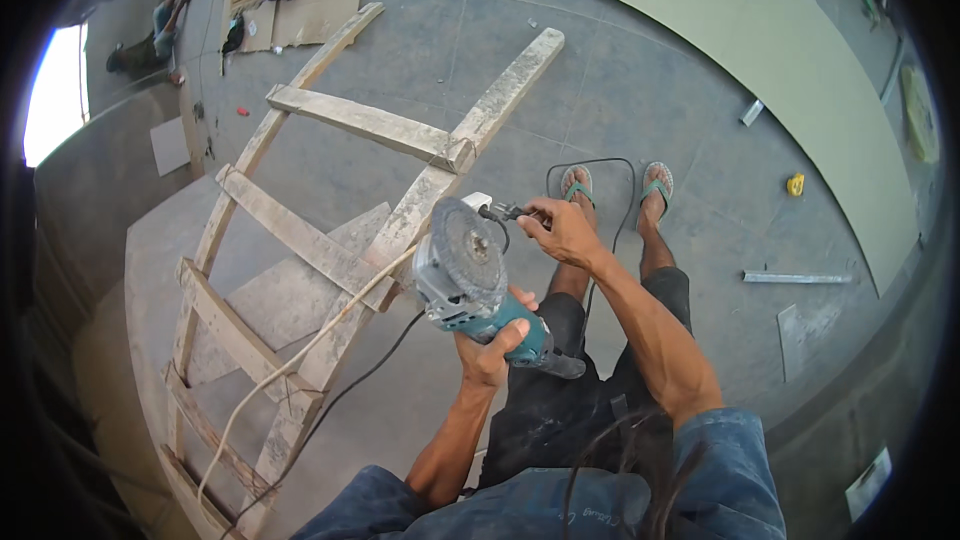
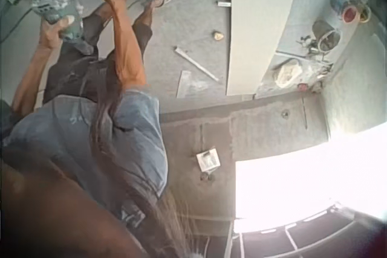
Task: The person marks a line on a large board using a straight edge and then cuts along the line using a power grinder.
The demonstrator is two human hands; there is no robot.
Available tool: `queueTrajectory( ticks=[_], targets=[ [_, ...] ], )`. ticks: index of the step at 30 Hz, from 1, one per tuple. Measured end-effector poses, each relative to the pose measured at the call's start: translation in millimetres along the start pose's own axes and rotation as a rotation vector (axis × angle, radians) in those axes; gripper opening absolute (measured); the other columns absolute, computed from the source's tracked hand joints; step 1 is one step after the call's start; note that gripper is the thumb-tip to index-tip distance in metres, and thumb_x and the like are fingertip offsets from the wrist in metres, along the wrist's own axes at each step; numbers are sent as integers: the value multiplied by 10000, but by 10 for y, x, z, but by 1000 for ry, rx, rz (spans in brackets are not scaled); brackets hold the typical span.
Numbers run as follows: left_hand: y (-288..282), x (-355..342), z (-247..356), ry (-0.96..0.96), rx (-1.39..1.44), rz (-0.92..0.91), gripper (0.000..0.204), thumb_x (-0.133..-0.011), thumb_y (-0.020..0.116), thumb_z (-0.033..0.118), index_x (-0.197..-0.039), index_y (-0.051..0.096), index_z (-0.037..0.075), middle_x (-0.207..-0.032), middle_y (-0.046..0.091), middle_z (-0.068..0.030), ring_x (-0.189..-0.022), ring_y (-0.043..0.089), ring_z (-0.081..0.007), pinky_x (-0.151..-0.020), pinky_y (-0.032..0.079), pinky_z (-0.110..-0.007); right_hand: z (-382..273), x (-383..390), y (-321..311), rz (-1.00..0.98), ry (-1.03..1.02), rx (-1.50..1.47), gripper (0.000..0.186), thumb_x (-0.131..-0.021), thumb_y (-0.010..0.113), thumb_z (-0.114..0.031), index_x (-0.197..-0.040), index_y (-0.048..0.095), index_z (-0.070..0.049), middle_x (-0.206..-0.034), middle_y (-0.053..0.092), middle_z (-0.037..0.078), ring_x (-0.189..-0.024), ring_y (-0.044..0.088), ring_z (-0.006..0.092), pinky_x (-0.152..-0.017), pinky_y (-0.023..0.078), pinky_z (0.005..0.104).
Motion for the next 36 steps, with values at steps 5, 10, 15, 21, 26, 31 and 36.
queueTrajectory(
  ticks=[5, 10, 15, 21, 26, 31, 36],
  targets=[
    [-371, 289, -238, -25, -60, 96, 620, -712, 708, 140, -1266, 478, -13, -1029, 621, -183, -959, 646, -300, -1000, 488, -496, 162, -171, 556, -78, 44, -9, 269, -924, 663, -231, -988, 699, 28, -786, 693, 203, -690, 663, 327, -672, 515, 402],
    [-439, 356, -469, -37, 29, 112, 632, -706, 706, 102, -1287, 485, -14, -1059, 631, -179, -969, 660, -307, -1100, 407, -542, 452, -278, 619, -26, 23, 36, 180, -828, 715, -149, -915, 698, 7, -787, 687, 223, -781, 681, 412, -718, 527, 486],
    [-354, 288, -485, -42, -24, 69, 600, -731, 685, 173, -1267, 472, 4, -1033, 620, -176, -970, 664, -305, -1084, 425, -528, 487, -291, 732, -6, 100, 19, 160, -732, 727, -56, -880, 701, -1, -820, 698, 230, -831, 695, 413, -734, 549, 485],
    [-487, 235, -450, -54, -95, 75, 572, -734, 664, 180, -1250, 488, 5, -1051, 625, -170, -974, 666, -298, -1085, 423, -519, 412, -319, 925, 62, 44, 115, 118, -738, 712, -77, -821, 691, 5, -783, 688, 228, -803, 693, 413, -721, 549, 482],
    [-507, 217, -421, -58, -96, 66, 561, -741, 672, 194, -1242, 497, 9, -1046, 635, -168, -968, 671, -292, -1091, 410, -518, 418, -288, 831, 82, 82, 91, 127, -762, 713, -91, -839, 708, 10, -793, 693, 242, -823, 699, 419, -740, 558, 490],
    [-468, 221, -481, -81, -130, 57, 571, -737, 680, 202, -1242, 496, 7, -1041, 637, -167, -959, 674, -290, -1087, 409, -525, 535, -241, 784, 76, 161, 7, 167, -651, 718, 15, -818, 727, 29, -861, 715, 245, -871, 720, 386, -725, 581, 441],
    [-339, 247, -529, -113, -133, 19, 565, -746, 675, 196, -1245, 494, 3, -1051, 634, -174, -969, 673, -298, -1098, 410, -519, 582, -217, 744, 145, 45, -15, 181, -646, 715, 23, -827, 726, 25, -845, 710, 250, -850, 718, 391, -725, 576, 453]
  ],
)
Point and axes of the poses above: each hand's wrist, its own x-axis away from the middle knuckle, its own y-axis out of the palm, z = x × y, the point moved 8 cm from there along -x, towards the middle knuckle
